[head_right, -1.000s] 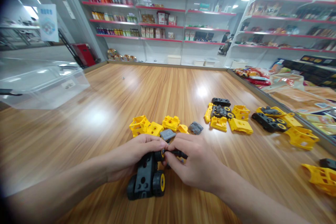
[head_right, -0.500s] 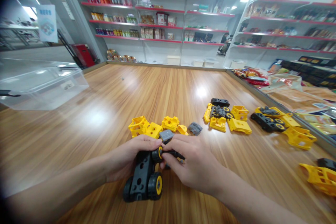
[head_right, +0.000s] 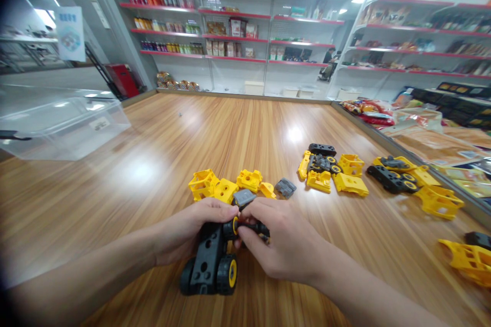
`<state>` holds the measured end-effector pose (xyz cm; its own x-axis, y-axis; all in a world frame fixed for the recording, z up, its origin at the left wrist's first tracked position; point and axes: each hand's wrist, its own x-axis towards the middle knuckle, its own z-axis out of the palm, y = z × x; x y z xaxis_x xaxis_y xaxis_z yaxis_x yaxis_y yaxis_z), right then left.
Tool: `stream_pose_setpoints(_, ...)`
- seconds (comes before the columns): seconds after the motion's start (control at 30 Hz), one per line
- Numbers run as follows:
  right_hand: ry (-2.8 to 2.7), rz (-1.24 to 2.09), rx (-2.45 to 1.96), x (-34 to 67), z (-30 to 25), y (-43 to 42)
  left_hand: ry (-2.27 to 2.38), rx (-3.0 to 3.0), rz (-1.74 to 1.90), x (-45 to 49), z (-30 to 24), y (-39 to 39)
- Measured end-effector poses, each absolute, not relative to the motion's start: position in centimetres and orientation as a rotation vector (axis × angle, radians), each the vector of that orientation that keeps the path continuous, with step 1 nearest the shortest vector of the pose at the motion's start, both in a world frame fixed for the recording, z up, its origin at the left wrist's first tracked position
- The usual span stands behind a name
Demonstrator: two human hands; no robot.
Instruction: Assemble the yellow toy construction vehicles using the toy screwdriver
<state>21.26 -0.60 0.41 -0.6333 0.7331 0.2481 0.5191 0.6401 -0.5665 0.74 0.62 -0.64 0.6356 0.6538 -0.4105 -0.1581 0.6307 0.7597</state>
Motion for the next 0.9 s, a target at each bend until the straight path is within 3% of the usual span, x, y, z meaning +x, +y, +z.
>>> stream_pose_setpoints(0.9,-2.406,0.641,-1.008,21.27,0.66,-0.87,0.758,0.936,0.476,0.75,-0.68,0.64)
